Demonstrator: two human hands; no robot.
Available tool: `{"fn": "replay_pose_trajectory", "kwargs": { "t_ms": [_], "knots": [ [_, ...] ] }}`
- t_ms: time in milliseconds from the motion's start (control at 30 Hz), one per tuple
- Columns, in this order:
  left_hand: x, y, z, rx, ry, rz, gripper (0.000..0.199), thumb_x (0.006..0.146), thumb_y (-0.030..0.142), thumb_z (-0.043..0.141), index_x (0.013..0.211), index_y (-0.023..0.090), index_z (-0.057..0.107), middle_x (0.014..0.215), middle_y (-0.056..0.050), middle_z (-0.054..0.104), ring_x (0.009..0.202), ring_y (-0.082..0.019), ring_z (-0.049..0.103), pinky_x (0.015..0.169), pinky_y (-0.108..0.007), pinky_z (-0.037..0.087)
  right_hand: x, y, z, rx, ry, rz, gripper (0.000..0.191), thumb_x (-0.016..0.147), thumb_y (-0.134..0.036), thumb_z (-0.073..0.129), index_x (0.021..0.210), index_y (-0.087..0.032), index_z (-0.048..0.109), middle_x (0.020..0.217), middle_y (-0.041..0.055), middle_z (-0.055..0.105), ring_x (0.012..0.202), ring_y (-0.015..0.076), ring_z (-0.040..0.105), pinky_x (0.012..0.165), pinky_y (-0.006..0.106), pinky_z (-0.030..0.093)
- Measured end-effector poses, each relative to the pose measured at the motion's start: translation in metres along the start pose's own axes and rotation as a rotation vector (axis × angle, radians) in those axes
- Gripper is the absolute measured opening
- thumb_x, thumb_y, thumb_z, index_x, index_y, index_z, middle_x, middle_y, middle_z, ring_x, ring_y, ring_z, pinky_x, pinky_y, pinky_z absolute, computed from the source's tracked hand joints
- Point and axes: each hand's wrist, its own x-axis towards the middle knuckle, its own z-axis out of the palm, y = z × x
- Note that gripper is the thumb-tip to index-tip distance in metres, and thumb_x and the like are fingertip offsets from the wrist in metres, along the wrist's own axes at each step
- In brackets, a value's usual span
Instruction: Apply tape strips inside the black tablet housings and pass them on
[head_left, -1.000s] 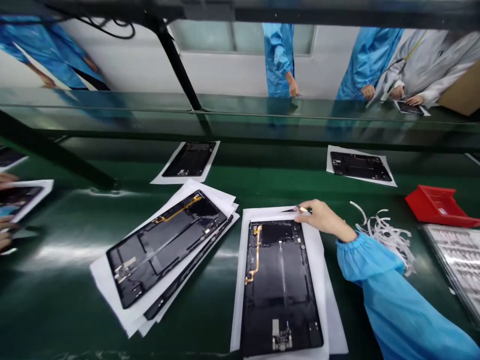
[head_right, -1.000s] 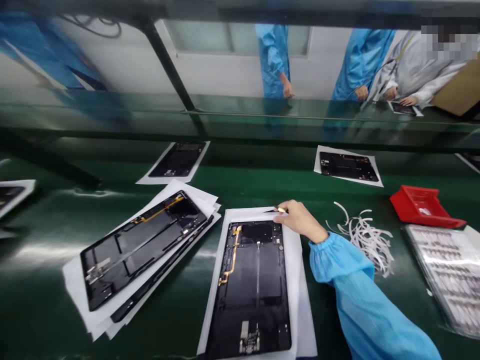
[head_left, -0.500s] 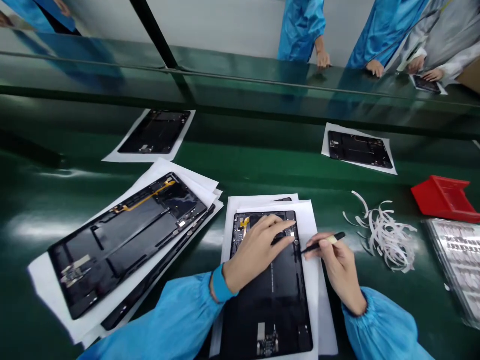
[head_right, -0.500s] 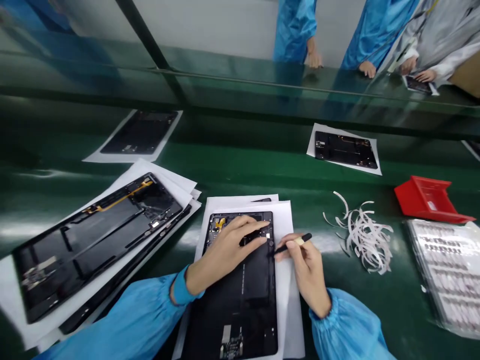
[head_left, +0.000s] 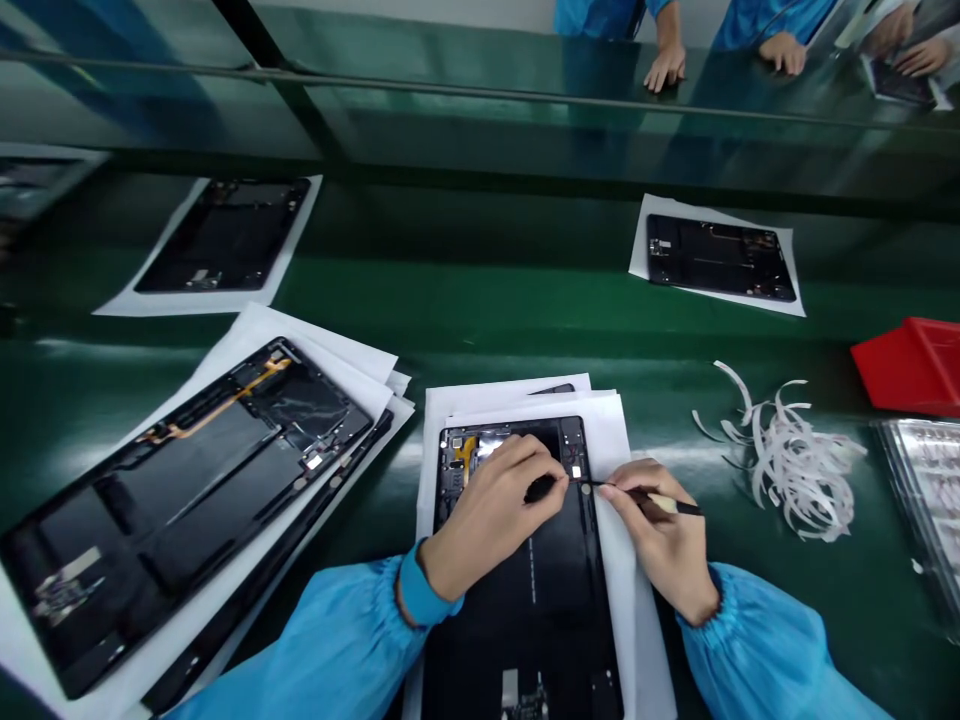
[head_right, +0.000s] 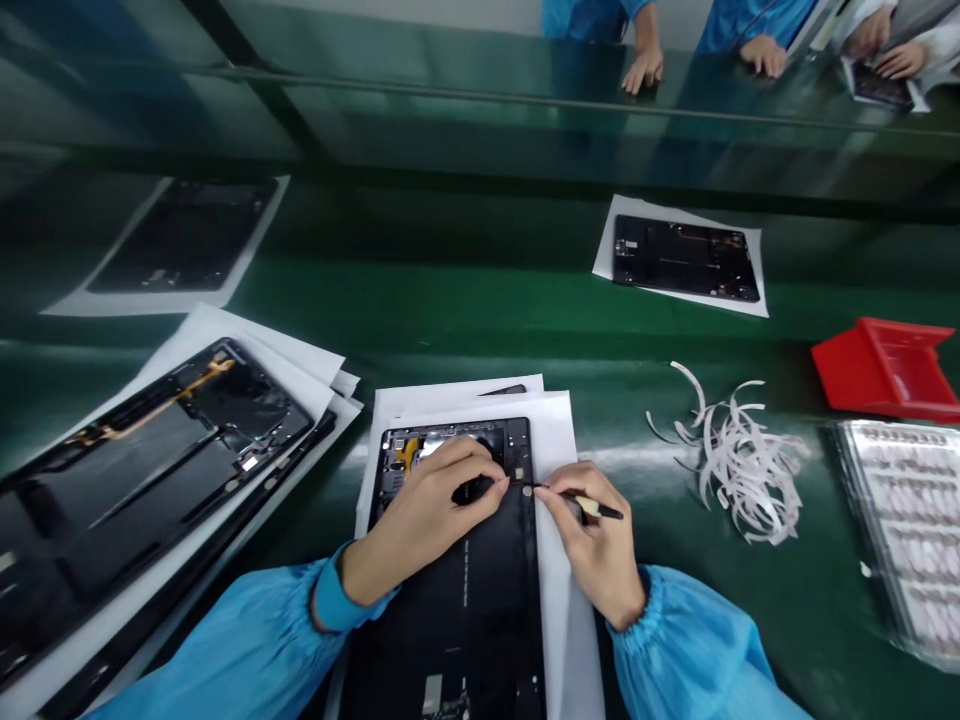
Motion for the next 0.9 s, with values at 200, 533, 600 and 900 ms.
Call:
{"fn": "replay_pose_trajectory", "kwargs": {
  "t_ms": [200,533,600,900],
  "knots": [
    [-0.002,0.002,-0.001,0.034,-0.054,0.007,0.009,0.092,0.016,0.057,0.085,0.020,0.061,0.088,-0.001,0.059,0.085,-0.016,0.057,0.080,-0.031,0.045,-0.003,-0.001,0.002,0.013,0.046,0.075,0.013,0.089,-0.015,0.069,0.081,-0.023,0.062,0.082,0.0005,0.063,0.078,0.0173,0.062,0.066,0.025,0.052],
    [-0.001,0.001,-0.002,-0.001,-0.064,-0.021,0.009,0.089,0.012,0.058,0.084,0.020,0.060,0.088,0.000,0.058,0.086,-0.016,0.056,0.080,-0.030,0.044,0.002,-0.006,0.003,0.094,0.116,0.147,0.014,0.083,-0.020,0.076,0.077,-0.022,0.063,0.079,0.0007,0.065,0.074,0.0167,0.065,0.065,0.024,0.057],
    [-0.001,0.002,-0.002,-0.001,-0.066,-0.018,0.010,0.089,0.012,0.059,0.083,0.020,0.060,0.087,0.000,0.058,0.085,-0.017,0.057,0.080,-0.030,0.045,0.004,-0.008,0.004,0.103,0.132,0.151,0.015,0.083,-0.022,0.077,0.076,-0.022,0.063,0.078,0.0006,0.066,0.073,0.0167,0.066,0.064,0.024,0.057],
    [0.002,0.004,-0.003,-0.018,-0.083,-0.070,0.010,0.087,0.013,0.057,0.081,0.020,0.060,0.087,0.000,0.059,0.086,-0.018,0.058,0.080,-0.031,0.045,0.008,-0.003,0.007,0.052,0.010,0.112,0.013,0.085,-0.024,0.075,0.077,-0.022,0.066,0.079,0.0022,0.069,0.075,0.0194,0.067,0.068,0.029,0.055]
  ]
}}
